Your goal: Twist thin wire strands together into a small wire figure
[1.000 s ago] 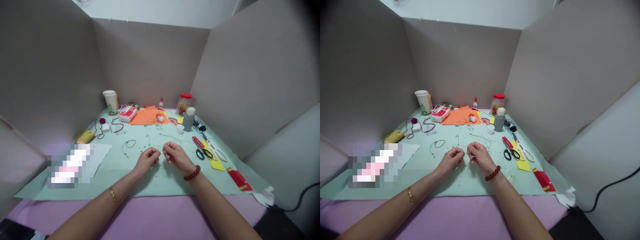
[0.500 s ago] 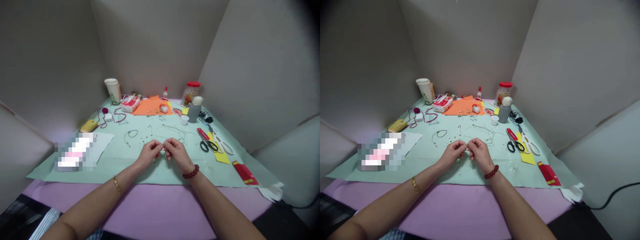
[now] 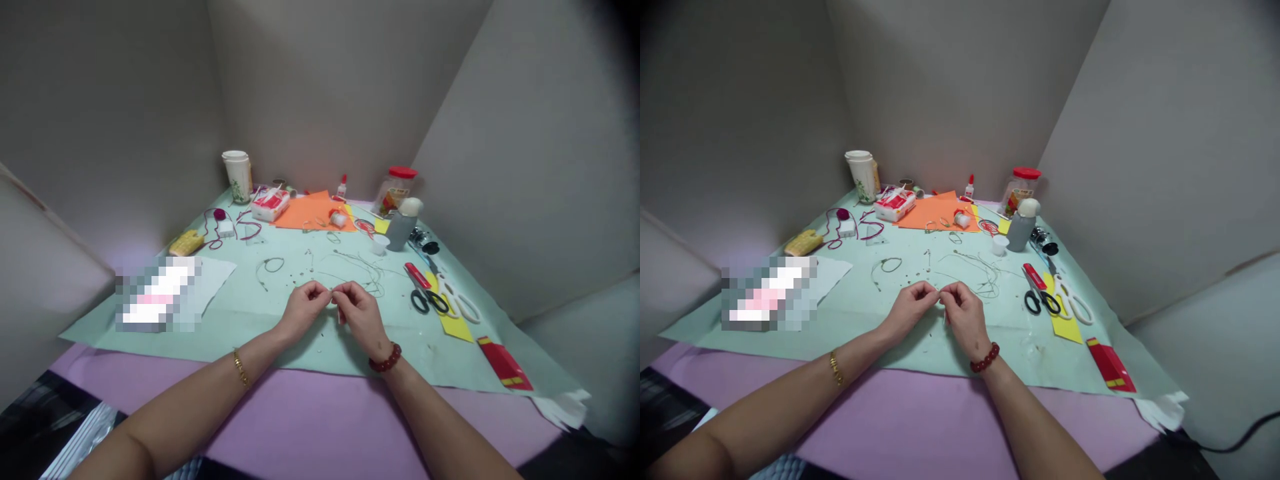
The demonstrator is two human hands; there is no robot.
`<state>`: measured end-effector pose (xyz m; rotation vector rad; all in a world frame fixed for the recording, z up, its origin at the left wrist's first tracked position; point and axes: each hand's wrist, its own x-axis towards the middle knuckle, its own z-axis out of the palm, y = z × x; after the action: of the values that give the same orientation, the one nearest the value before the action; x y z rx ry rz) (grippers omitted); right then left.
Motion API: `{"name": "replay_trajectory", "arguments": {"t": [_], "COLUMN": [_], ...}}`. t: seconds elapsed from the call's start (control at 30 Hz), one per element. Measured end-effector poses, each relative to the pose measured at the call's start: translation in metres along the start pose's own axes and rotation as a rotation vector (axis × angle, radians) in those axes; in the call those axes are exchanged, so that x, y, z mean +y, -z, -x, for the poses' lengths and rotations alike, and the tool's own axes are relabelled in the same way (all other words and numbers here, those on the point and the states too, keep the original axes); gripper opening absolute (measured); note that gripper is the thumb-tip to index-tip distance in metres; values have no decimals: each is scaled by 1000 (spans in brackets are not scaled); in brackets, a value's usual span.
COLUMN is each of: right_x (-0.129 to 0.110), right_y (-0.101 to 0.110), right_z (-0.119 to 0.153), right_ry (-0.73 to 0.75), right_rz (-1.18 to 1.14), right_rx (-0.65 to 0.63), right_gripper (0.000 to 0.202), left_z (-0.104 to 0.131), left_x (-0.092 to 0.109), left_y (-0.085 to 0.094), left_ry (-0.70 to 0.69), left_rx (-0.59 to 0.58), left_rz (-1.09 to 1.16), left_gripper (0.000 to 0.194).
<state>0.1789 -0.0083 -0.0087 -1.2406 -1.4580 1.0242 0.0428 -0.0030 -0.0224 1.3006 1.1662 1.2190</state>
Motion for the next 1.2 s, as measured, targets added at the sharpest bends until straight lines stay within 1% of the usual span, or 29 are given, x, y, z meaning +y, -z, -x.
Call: {"name": "replay_trajectory", "arguments": {"t": [0.23, 0.43, 0.5, 0.6, 0.77, 0.87, 0.93, 1.0, 1.1, 1.2], "right_x": [0, 2, 2, 1, 2, 5, 6, 6, 3, -1], "right_y": [-6, -9, -9, -10, -13, -13, -12, -10, -9, -8], "right_z": [3, 5, 6, 6, 6, 5, 5, 5, 5, 7], "right_ry": [39, 126, 148, 139, 54, -1, -17, -34, -99, -156], "right_rz": [3, 144, 180, 175, 51, -56, -63, -35, -28, -50], "right_rx": [65, 172, 186, 186, 157, 94, 33, -10, -39, -70], "right_gripper": [14, 12, 13, 13, 11, 13, 16, 13, 14, 17], "left_z": [2, 5, 6, 6, 4, 3, 2, 2, 1, 1], "left_x": [0, 7, 9, 10, 6, 4, 3, 4, 5, 4], "left_y": [-5, -10, -10, -11, -12, -10, -8, -6, -4, -2], "left_ry": [15, 71, 69, 51, 0, -26, -39, -46, -49, -48], "left_rx": [43, 74, 93, 137, 189, 178, 167, 163, 169, 147], "left_rz": [33, 133, 153, 136, 32, 26, 30, 24, 8, -8], "left_gripper": [17, 17, 15, 12, 11, 10, 9, 8, 8, 9]}}
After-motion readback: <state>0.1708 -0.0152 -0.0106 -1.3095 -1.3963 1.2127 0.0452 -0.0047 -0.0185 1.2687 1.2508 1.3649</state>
